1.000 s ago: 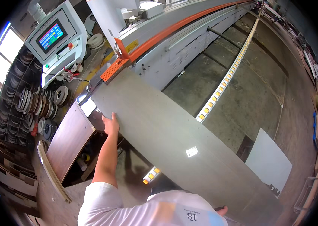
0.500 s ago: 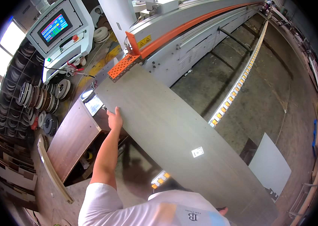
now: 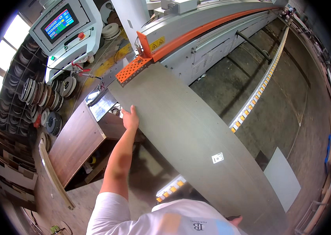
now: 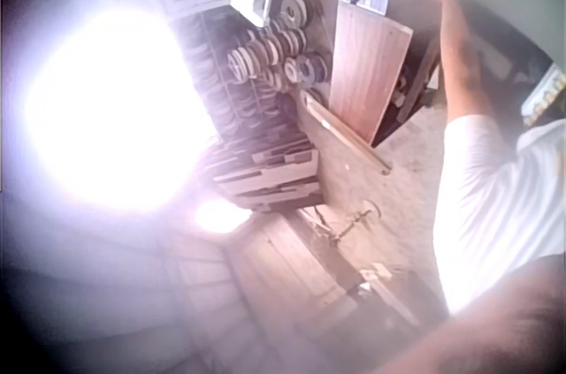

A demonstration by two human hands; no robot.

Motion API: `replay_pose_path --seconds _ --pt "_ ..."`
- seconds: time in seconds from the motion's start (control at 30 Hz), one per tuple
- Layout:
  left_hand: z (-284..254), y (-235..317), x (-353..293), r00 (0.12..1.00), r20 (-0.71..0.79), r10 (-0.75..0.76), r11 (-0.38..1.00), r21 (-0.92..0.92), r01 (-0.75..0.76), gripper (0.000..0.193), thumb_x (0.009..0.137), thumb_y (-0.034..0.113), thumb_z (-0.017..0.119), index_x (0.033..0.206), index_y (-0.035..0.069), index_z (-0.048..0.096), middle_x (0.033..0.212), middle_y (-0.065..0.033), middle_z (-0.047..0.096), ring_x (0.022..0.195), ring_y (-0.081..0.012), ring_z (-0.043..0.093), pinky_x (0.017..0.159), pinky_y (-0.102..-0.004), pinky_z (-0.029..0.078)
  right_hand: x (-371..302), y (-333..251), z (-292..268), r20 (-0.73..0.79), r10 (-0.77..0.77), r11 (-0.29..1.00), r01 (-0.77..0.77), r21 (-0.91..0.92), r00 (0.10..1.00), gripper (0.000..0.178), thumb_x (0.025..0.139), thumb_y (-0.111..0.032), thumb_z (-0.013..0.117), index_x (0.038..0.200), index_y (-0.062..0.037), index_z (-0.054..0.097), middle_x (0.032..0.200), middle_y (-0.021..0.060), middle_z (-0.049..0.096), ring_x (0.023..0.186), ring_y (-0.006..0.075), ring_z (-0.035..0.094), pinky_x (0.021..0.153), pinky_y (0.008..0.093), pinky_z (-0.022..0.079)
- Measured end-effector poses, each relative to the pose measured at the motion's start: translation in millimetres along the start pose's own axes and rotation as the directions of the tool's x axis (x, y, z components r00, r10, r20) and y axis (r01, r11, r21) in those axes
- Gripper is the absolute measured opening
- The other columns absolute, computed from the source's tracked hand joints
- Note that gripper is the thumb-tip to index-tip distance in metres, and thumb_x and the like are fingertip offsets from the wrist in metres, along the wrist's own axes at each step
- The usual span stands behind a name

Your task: The person handles large rectangular wood panels in a workshop, moving them from a stack to a machine and back. They repeatedly pick up panels, place them onto a conveyor or processing bed, and then retrieve them to stack them on the floor.

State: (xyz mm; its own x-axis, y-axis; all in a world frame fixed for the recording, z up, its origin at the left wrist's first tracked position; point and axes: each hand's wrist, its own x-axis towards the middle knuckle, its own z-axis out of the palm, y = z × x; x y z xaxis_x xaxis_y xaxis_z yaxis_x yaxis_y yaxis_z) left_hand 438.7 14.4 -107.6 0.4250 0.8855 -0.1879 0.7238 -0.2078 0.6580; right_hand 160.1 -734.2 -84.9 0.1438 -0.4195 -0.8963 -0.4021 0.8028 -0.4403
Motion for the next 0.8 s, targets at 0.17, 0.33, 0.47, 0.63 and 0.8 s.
replay_pose_path --seconds 0.17,0.33,0.47,0.63,0.8 --pt "22 32 0 1.000 -0.010 0.017 0.999 0.039 -0.017 0.088 0.101 0.058 0.046 0.153 -0.009 0.024 0.126 -0.0306 0.065 0.117 -0.0443 0.063 0.099 -0.0498 0.048 25 -25 4 0.135 0.058 0.997 -0.065 0.047 0.989 0.057 0.094 -0.056 0.047 0.134 -0.0160 0.057 0.130 0.0028 0.062 0.119 0.0262 0.060 0.090 0.0433 0.054" --pt "52 68 0 1.000 -0.008 0.021 1.000 0.021 -0.021 0.085 0.101 0.058 0.046 0.152 -0.008 0.026 0.122 -0.0298 0.067 0.114 -0.0452 0.065 0.097 -0.0515 0.049 -2 -30 68 -0.059 -0.006 0.981 0.017 0.193 0.998 0.056 0.096 -0.055 0.051 0.133 -0.0134 0.057 0.132 0.0038 0.062 0.120 0.0249 0.061 0.094 0.0428 0.055" --pt "70 110 -2 0.999 0.032 -0.005 0.999 0.038 0.004 0.084 0.101 0.057 0.046 0.152 -0.007 0.025 0.123 -0.0299 0.067 0.114 -0.0454 0.065 0.097 -0.0521 0.049 16 -48 81 0.083 -0.057 0.970 0.036 0.239 0.995 0.057 0.093 -0.052 0.060 0.134 -0.0124 0.056 0.130 0.0055 0.061 0.114 0.0247 0.062 0.094 0.0436 0.056" --pt "117 136 8 0.995 0.091 0.048 0.997 0.055 -0.053 0.089 0.100 0.061 0.047 0.153 -0.007 0.022 0.130 -0.0291 0.064 0.119 -0.0447 0.063 0.101 -0.0514 0.048 49 -64 63 0.083 -0.074 0.997 0.072 0.026 0.994 0.055 0.096 -0.052 0.058 0.136 -0.0135 0.053 0.115 0.0076 0.065 0.097 0.0214 0.067 0.087 0.0416 0.058" --pt "147 109 51 0.935 0.212 0.286 0.958 -0.100 -0.270 0.075 0.102 0.049 0.051 0.148 -0.007 0.033 0.137 -0.0303 0.054 0.125 -0.0439 0.056 0.105 -0.0482 0.046 -10 -15 41 0.355 -0.203 0.801 0.363 -0.476 0.913 0.045 0.098 -0.040 0.064 0.129 -0.0113 0.052 0.107 0.0093 0.066 0.087 0.0210 0.068 0.072 0.0379 0.058"
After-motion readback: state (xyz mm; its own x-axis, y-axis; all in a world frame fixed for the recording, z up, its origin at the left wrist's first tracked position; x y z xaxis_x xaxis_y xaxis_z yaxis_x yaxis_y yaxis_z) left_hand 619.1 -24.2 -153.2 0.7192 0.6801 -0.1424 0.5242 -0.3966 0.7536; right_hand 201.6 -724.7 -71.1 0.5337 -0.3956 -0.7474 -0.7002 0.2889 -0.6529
